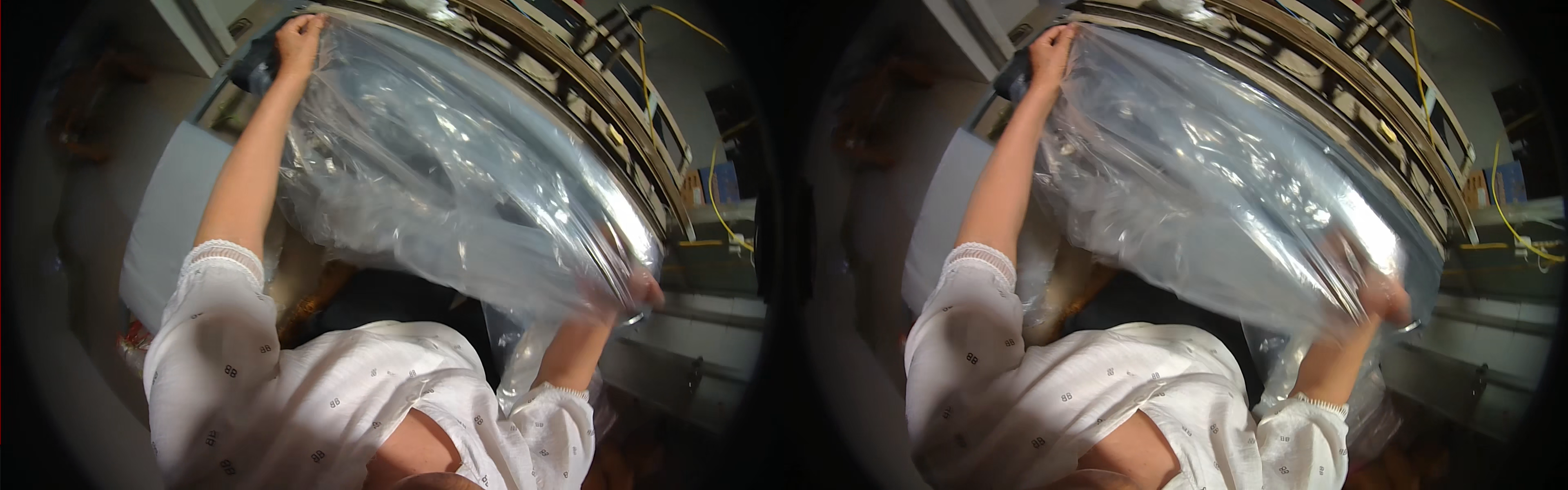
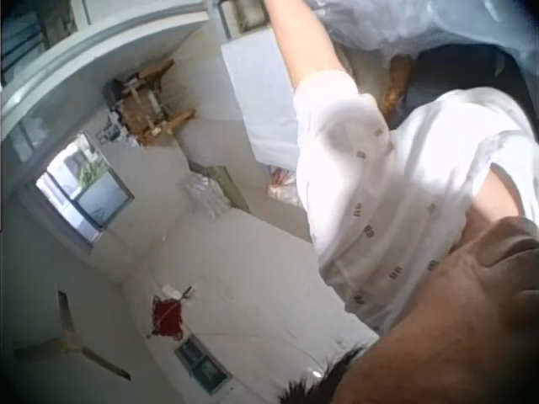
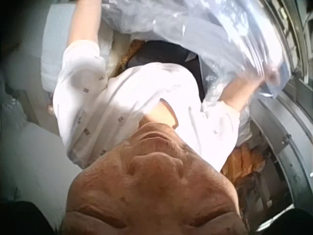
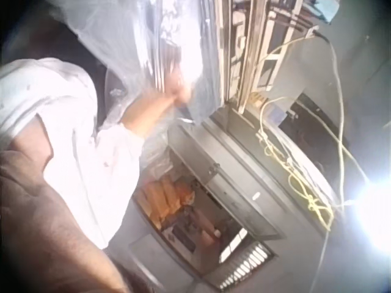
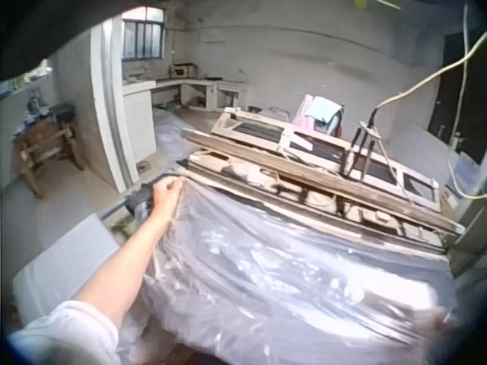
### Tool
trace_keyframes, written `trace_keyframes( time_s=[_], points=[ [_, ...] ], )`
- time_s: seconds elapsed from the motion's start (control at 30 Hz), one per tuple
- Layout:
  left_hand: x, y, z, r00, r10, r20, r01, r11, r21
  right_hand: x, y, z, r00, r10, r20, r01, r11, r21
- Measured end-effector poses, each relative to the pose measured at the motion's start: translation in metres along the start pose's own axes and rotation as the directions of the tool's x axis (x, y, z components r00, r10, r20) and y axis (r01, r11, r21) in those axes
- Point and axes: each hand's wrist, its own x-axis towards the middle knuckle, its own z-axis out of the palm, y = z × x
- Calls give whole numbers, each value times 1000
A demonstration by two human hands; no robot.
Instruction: Wrapping a large, curved gray component in clear plastic film.
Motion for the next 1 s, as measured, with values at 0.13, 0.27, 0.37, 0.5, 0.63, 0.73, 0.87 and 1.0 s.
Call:
trace_keyframes(
  time_s=[0.13,0.27,0.37,0.5,0.63,0.73,0.87,1.0],
  points=[
    [-9,11,-3,992,-39,116,46,997,-61,-46,-28,-67,940,-303,-158,244,918,-312],
    [-5,6,8,990,-64,128,75,994,-84,-119,-140,-232,718,-677,-159,393,583,-711],
    [10,0,-6,991,-84,109,90,994,-54,-154,-129,-223,547,-837,-24,347,253,-903],
    [25,-19,-14,995,-77,61,73,995,60,-252,-197,-311,345,-890,297,135,-266,-954],
    [14,-2,4,968,93,233,-137,974,179,-268,-214,-341,90,-907,411,-308,-417,-855],
    [-51,49,47,903,117,413,-162,984,74,-235,-297,-366,166,-933,319,-514,-358,-780],
    [-58,61,39,952,18,307,-20,1000,4,-129,-247,-259,222,-689,690,-518,-683,-515],
    [-28,19,-39,935,102,340,-207,935,287,-53,-107,-250,725,-490,484,-144,-795,-590]
  ],
)
